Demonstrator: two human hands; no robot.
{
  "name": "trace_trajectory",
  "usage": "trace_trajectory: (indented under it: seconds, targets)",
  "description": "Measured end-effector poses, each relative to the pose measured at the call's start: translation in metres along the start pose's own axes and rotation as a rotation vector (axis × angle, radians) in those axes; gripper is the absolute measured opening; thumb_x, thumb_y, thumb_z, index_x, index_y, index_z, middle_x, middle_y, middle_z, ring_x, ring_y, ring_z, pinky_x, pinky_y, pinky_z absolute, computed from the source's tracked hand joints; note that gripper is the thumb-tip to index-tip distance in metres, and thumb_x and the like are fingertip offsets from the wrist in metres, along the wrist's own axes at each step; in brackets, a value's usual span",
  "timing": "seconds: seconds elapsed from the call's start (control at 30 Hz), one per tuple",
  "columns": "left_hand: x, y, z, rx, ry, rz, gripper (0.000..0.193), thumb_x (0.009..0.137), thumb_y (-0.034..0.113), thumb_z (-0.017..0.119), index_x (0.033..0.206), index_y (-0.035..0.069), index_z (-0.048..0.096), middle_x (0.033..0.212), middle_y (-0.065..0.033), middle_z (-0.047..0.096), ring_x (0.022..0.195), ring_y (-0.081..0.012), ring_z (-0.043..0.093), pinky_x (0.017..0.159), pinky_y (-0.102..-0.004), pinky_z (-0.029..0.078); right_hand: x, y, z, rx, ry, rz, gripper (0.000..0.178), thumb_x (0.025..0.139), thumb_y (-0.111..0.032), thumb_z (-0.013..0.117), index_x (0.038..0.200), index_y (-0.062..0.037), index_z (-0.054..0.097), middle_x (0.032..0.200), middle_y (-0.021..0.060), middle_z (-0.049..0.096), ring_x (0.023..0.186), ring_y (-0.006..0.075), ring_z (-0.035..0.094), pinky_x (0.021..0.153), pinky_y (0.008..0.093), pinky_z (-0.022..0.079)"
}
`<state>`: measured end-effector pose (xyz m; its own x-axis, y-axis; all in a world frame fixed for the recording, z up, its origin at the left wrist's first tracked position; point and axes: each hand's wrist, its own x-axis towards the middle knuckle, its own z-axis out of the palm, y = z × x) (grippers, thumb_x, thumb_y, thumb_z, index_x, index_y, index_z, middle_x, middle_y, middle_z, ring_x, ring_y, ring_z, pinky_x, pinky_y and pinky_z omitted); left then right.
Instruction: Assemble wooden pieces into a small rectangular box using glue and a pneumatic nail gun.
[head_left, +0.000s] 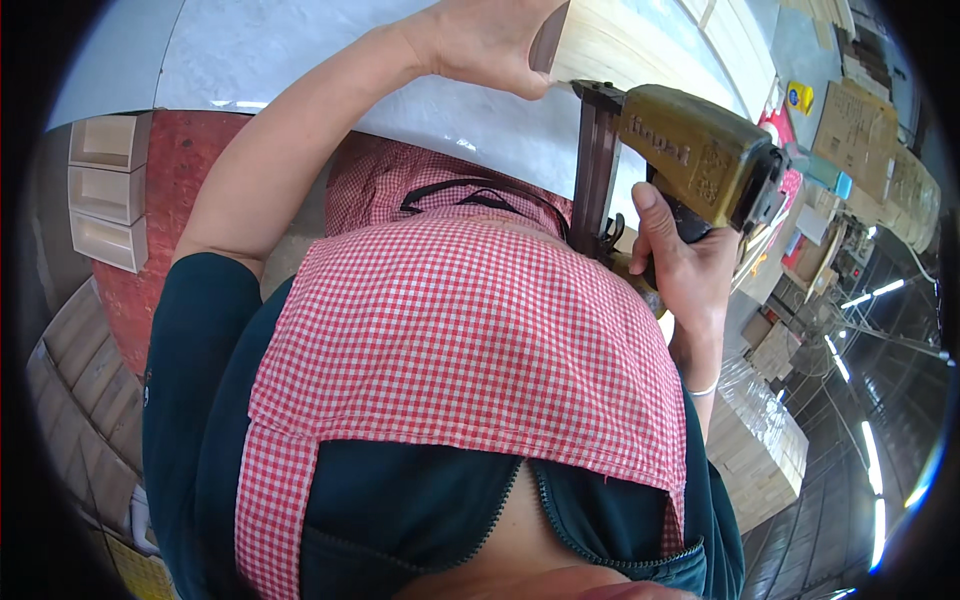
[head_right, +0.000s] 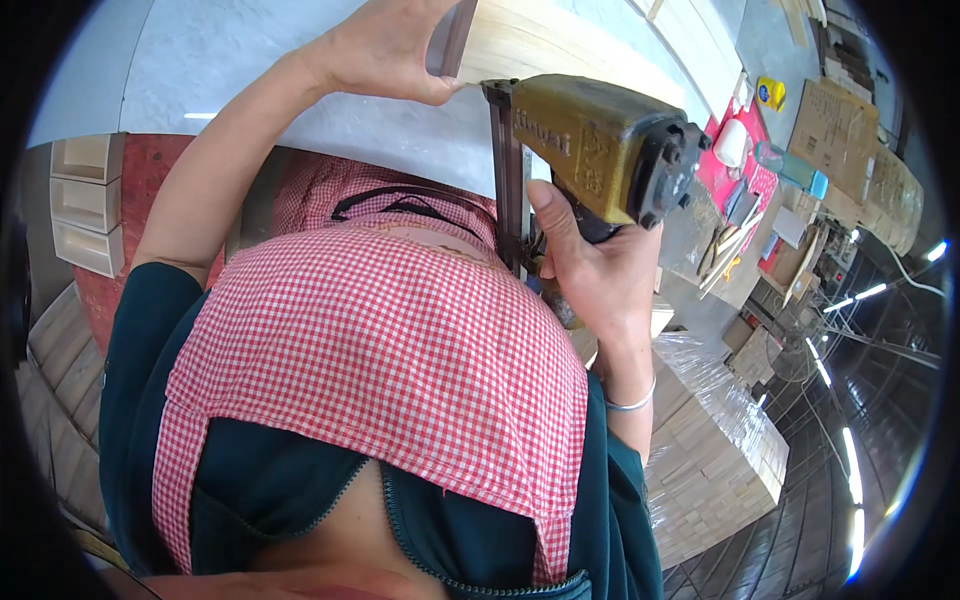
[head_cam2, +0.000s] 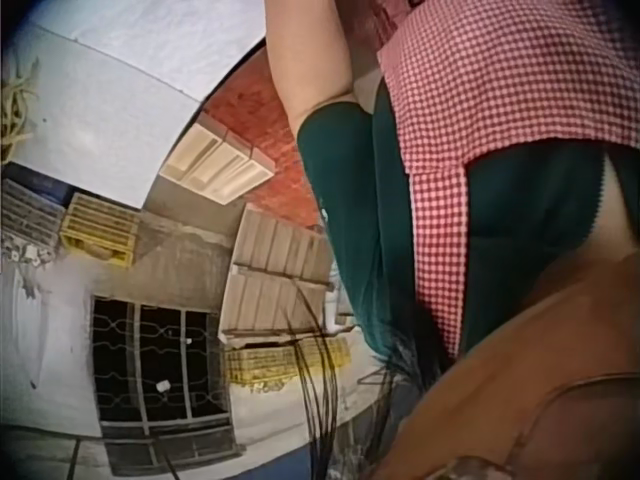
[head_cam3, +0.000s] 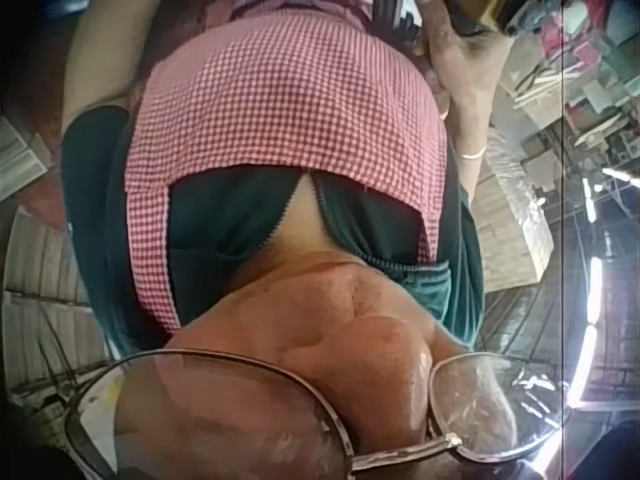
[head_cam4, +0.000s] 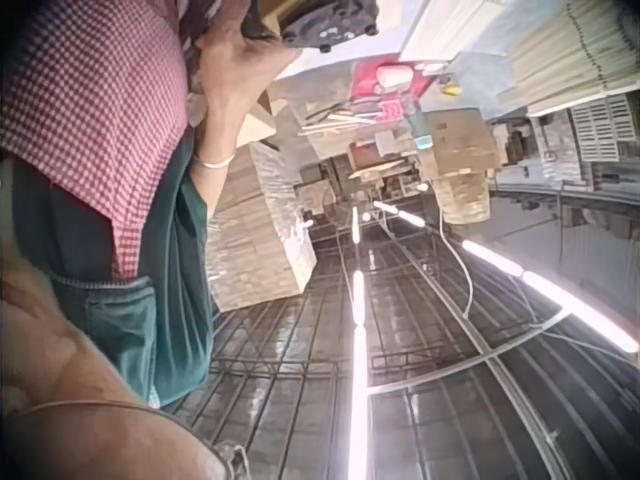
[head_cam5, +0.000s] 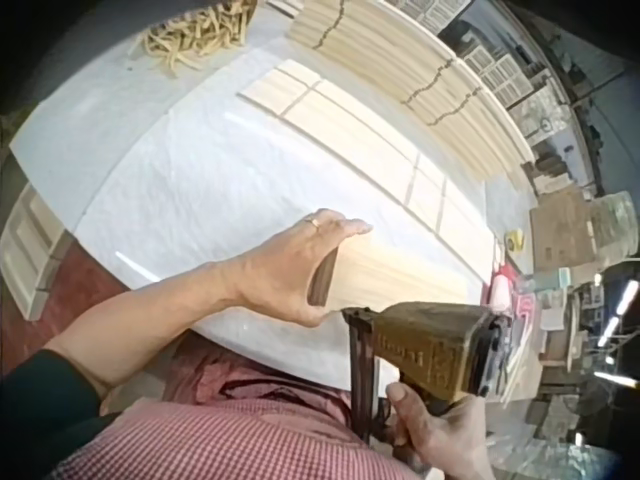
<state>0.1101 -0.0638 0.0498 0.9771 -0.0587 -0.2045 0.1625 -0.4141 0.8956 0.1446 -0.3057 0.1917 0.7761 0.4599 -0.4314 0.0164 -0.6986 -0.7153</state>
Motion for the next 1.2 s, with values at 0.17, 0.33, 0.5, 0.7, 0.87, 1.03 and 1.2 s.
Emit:
trace_trajectory:
  seconds: [0.17, 0.33, 0.5, 0.7, 0.87, 1.03, 1.2]
  targets:
    - [-0.002, -0.023, 0.009, -0.101, 0.177, 0.266, 0.105, 0.062, 0.023, 0.076, 0.152, -0.002, 0.029, 0.126, -0.0243, 0.047, 0.111, -0.0380, 0.049, 0.102, -0.0439, 0.043, 0.008, -0.002, 0.009, -0.008, -0.001, -0.042, 0.034, 0.089, -0.015, 0.081, 0.111, 0.0038, 0.064, 0.068, 0.0046, 0.063, 0.042, 0.0109, 0.052, 0.038, 0.0207, 0.041]
    - [0.007, -0.039, 0.022, 0.004, 0.393, 0.466, 0.106, 0.063, 0.026, 0.074, 0.154, -0.002, 0.026, 0.125, -0.0251, 0.047, 0.108, -0.0381, 0.050, 0.100, -0.0447, 0.043, 0.025, -0.013, 0.010, -0.045, -0.015, -0.108, 0.034, 0.089, -0.017, 0.081, 0.110, 0.0037, 0.065, 0.067, 0.0043, 0.062, 0.042, 0.0104, 0.051, 0.037, 0.0209, 0.041]
    - [0.014, -0.047, 0.026, 0.104, 0.532, 0.601, 0.105, 0.064, 0.028, 0.072, 0.155, -0.001, 0.025, 0.124, -0.0252, 0.048, 0.106, -0.0380, 0.050, 0.098, -0.0449, 0.042, 0.039, -0.021, 0.011, -0.123, -0.049, -0.120, 0.033, 0.089, -0.018, 0.081, 0.109, 0.0035, 0.066, 0.065, 0.0036, 0.061, 0.041, 0.0100, 0.051, 0.037, 0.0212, 0.041]
    - [0.013, -0.047, 0.026, 0.106, 0.517, 0.568, 0.106, 0.065, 0.028, 0.072, 0.155, -0.001, 0.025, 0.124, -0.0252, 0.048, 0.105, -0.0380, 0.050, 0.098, -0.0450, 0.042, 0.045, -0.026, 0.011, -0.161, -0.084, -0.089, 0.032, 0.089, -0.019, 0.081, 0.107, 0.0035, 0.067, 0.064, 0.0032, 0.061, 0.041, 0.0098, 0.051, 0.037, 0.0215, 0.041]
    - [0.011, -0.048, 0.024, 0.111, 0.515, 0.569, 0.104, 0.068, 0.030, 0.073, 0.155, -0.001, 0.025, 0.129, -0.0274, 0.047, 0.111, -0.0399, 0.050, 0.102, -0.0471, 0.041, 0.049, -0.036, 0.008, -0.238, -0.106, -0.052, 0.031, 0.089, -0.019, 0.081, 0.106, 0.0037, 0.067, 0.062, 0.0031, 0.061, 0.040, 0.0099, 0.051, 0.037, 0.0217, 0.040]
    - [-0.003, -0.044, 0.029, -0.027, 0.527, 0.522, 0.098, 0.076, 0.032, 0.074, 0.154, -0.003, 0.026, 0.138, -0.0308, 0.045, 0.121, -0.0430, 0.049, 0.107, -0.0498, 0.040, 0.054, -0.037, 0.002, -0.243, -0.101, -0.120, 0.030, 0.090, -0.020, 0.081, 0.104, 0.0036, 0.068, 0.060, 0.0029, 0.060, 0.040, 0.0099, 0.050, 0.037, 0.0220, 0.039]
    - [-0.005, -0.047, 0.033, -0.182, 0.570, 0.299, 0.091, 0.083, 0.033, 0.073, 0.152, -0.006, 0.028, 0.143, -0.0329, 0.043, 0.128, -0.0451, 0.047, 0.112, -0.0504, 0.038, 0.074, -0.044, -0.005, -0.239, -0.070, -0.200, 0.030, 0.090, -0.023, 0.080, 0.101, 0.0031, 0.069, 0.058, 0.0024, 0.059, 0.039, 0.0098, 0.050, 0.037, 0.0220, 0.038]
